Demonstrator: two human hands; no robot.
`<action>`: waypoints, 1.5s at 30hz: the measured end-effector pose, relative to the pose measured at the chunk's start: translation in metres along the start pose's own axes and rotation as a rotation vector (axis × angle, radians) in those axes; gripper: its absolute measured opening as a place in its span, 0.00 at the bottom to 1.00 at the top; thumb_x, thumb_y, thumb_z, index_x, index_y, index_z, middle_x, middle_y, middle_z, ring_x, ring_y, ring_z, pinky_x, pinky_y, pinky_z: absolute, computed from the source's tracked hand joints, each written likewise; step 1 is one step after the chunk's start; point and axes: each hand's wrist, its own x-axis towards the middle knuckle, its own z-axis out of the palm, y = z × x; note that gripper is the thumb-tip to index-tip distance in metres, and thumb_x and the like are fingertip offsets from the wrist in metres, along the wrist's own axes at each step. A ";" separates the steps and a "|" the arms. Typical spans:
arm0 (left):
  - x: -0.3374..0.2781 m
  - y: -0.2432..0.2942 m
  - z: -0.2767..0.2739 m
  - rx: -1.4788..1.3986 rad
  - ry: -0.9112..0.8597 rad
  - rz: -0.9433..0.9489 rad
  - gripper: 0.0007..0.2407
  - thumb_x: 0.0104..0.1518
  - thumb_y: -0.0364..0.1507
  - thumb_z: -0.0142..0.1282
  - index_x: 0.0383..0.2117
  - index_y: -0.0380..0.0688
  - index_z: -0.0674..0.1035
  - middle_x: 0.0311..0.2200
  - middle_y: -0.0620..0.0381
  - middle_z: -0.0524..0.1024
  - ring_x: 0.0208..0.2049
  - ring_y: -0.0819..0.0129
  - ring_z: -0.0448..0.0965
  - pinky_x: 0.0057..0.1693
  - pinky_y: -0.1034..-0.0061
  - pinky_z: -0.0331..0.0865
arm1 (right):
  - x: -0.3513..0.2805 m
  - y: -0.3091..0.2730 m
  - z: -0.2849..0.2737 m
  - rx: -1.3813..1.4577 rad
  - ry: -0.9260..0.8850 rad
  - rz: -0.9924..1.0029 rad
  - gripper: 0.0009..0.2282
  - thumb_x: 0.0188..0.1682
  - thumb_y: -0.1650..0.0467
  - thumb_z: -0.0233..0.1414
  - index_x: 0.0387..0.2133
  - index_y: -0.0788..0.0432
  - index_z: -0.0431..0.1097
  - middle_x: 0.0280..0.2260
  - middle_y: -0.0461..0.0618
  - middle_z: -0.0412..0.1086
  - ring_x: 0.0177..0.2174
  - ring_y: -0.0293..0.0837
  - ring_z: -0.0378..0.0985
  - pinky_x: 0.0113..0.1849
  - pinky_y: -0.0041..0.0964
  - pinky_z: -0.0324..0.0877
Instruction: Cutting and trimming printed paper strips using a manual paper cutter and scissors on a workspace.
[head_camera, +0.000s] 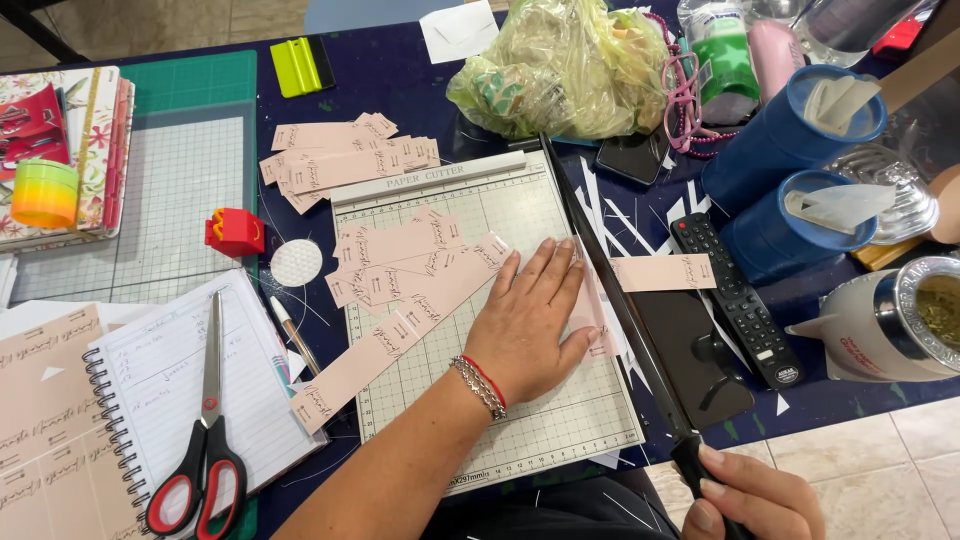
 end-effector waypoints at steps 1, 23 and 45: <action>0.000 0.000 -0.001 -0.002 -0.012 0.001 0.31 0.63 0.49 0.33 0.69 0.42 0.58 0.72 0.48 0.50 0.73 0.56 0.45 0.74 0.54 0.33 | -0.001 0.001 0.000 -0.001 0.001 -0.008 0.03 0.51 0.74 0.52 0.31 0.63 0.66 0.40 0.60 0.74 0.38 0.42 0.78 0.47 0.30 0.76; 0.000 0.000 -0.001 0.019 -0.010 0.006 0.31 0.64 0.49 0.35 0.69 0.42 0.57 0.73 0.50 0.48 0.74 0.58 0.44 0.73 0.54 0.33 | -0.008 -0.007 -0.001 0.004 -0.030 0.091 0.02 0.51 0.72 0.52 0.32 0.58 0.67 0.44 0.55 0.74 0.42 0.42 0.79 0.49 0.30 0.76; 0.001 -0.001 -0.003 0.027 -0.021 0.011 0.33 0.62 0.51 0.36 0.69 0.42 0.57 0.73 0.50 0.48 0.74 0.59 0.44 0.73 0.53 0.33 | -0.005 -0.013 0.002 -0.015 0.004 0.102 0.03 0.51 0.72 0.52 0.31 0.58 0.66 0.42 0.57 0.74 0.40 0.44 0.78 0.48 0.34 0.75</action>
